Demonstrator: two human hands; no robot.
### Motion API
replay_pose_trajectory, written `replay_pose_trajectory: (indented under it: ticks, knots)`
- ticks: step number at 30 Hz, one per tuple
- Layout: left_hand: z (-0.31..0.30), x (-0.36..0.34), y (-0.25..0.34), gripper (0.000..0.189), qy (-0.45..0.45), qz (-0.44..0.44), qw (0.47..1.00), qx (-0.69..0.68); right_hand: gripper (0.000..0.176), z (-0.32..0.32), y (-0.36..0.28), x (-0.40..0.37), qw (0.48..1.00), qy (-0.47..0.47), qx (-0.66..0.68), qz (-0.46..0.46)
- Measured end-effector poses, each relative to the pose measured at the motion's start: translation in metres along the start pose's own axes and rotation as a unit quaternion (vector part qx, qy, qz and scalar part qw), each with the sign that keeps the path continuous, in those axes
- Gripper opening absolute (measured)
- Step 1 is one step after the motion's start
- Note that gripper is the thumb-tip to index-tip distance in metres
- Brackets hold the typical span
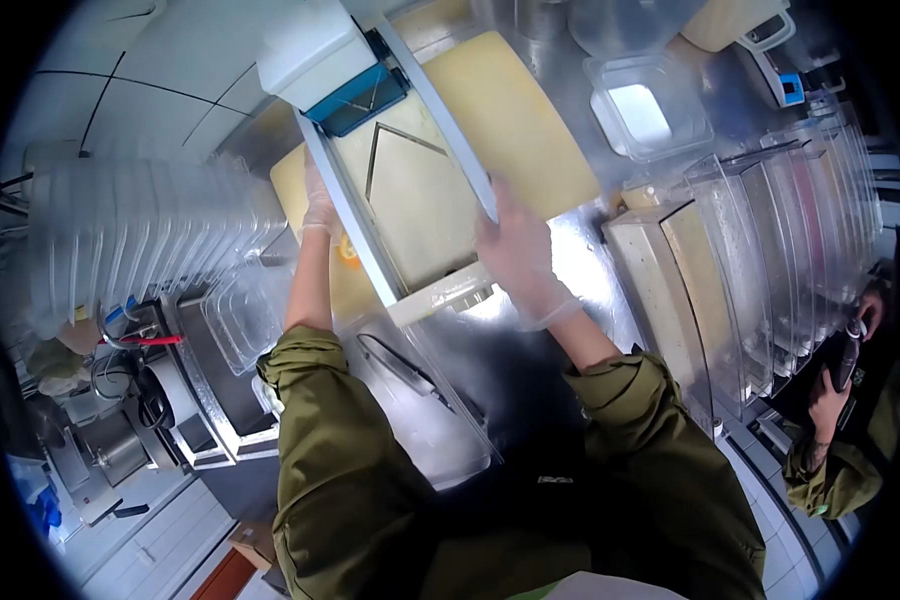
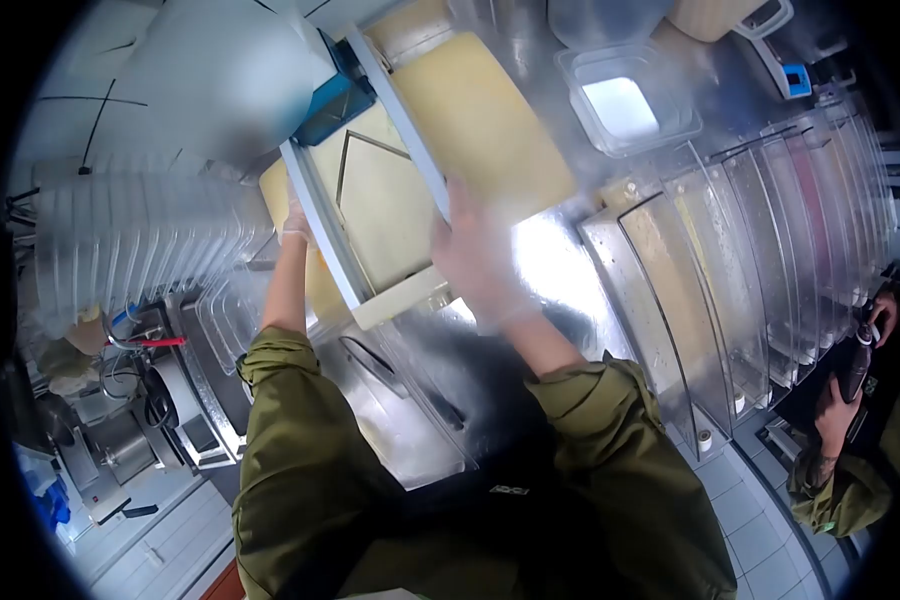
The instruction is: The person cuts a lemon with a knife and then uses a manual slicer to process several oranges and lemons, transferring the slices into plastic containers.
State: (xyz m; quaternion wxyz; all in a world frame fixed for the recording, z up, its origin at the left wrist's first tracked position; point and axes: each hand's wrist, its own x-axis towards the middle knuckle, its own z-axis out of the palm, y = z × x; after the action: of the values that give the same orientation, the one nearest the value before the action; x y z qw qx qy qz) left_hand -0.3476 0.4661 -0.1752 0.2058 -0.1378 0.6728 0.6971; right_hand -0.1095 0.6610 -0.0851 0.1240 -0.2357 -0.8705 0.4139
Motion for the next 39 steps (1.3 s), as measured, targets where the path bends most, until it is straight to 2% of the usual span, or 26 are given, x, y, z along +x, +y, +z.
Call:
replay_pose_trajectory:
  ticks: [4, 6, 9, 11, 18, 21, 22, 25, 26, 27, 28, 29, 31, 32, 35, 38, 39]
  knots:
    - [0.006, 0.038, -0.018, 0.027, -0.019, -0.064, 0.997, -0.025, 0.043, 0.000, -0.003, -0.001, 1.000, 0.004, 0.023, 0.002]
    - [0.014, 0.051, -0.027, 0.028, -0.024, -0.074, 0.996, -0.034, 0.043, -0.003, -0.004, 0.001, 1.000, -0.016, 0.003, 0.017]
    - [0.019, 0.061, -0.034, 0.029, -0.030, -0.081, 0.995, -0.043, 0.044, 0.001, 0.000, 0.000, 1.000, 0.020, -0.003, -0.017]
    - [0.018, 0.061, -0.036, 0.030, -0.031, -0.080, 0.995, -0.044, 0.045, -0.002, -0.002, 0.000, 1.000, 0.006, -0.008, -0.006]
    - [0.013, 0.045, -0.034, 0.033, -0.026, -0.053, 0.997, -0.045, 0.047, -0.003, -0.001, 0.002, 1.000, -0.005, -0.023, -0.014]
    - [0.004, 0.024, -0.029, 0.034, -0.024, -0.030, 0.999, -0.039, 0.051, -0.012, -0.011, 0.005, 0.994, -0.084, -0.031, 0.057]
    - [0.001, 0.016, -0.027, 0.035, -0.023, -0.023, 0.999, -0.035, 0.051, -0.012, -0.011, 0.005, 0.994, -0.085, -0.034, 0.057]
    - [-0.008, 0.001, -0.026, 0.036, -0.028, 0.012, 1.000, 0.006, 0.052, -0.012, -0.011, 0.003, 0.995, -0.080, -0.046, 0.049]
    - [-0.015, 0.004, -0.033, 0.036, -0.033, 0.055, 0.996, 0.065, 0.052, -0.011, -0.009, 0.003, 0.995, -0.071, -0.048, 0.042]
    - [-0.036, 0.032, -0.061, 0.037, -0.042, 0.159, 0.959, 0.232, 0.053, -0.010, -0.008, 0.003, 0.996, -0.063, -0.051, 0.035]
    - [-0.040, 0.025, -0.057, 0.038, -0.059, 0.221, 0.894, 0.384, 0.053, -0.010, -0.009, 0.003, 0.996, -0.069, -0.048, 0.039]
    - [-0.044, 0.018, -0.053, 0.040, -0.056, 0.290, 0.804, 0.517, 0.053, -0.011, -0.009, 0.004, 0.995, -0.074, -0.047, 0.044]
    - [-0.018, -0.061, 0.001, 0.043, -0.065, 0.335, 0.594, 0.728, 0.054, -0.011, -0.009, 0.005, 0.995, -0.078, -0.037, 0.050]
    - [-0.025, -0.062, -0.006, 0.049, -0.059, 0.335, 0.597, 0.727, 0.054, -0.011, -0.008, 0.005, 0.995, -0.076, -0.030, 0.050]
    - [-0.015, -0.100, 0.025, 0.048, -0.087, 0.304, 0.571, 0.758, 0.053, -0.012, -0.011, 0.003, 0.996, -0.068, -0.021, 0.052]
    - [-0.017, -0.114, 0.069, 0.036, -0.168, 0.262, 0.719, 0.621, 0.052, -0.009, -0.009, 0.003, 0.996, -0.065, -0.017, 0.056]
    - [-0.022, -0.114, 0.084, 0.034, -0.163, 0.219, 0.764, 0.584, 0.051, -0.008, -0.009, 0.003, 0.996, -0.066, -0.017, 0.058]
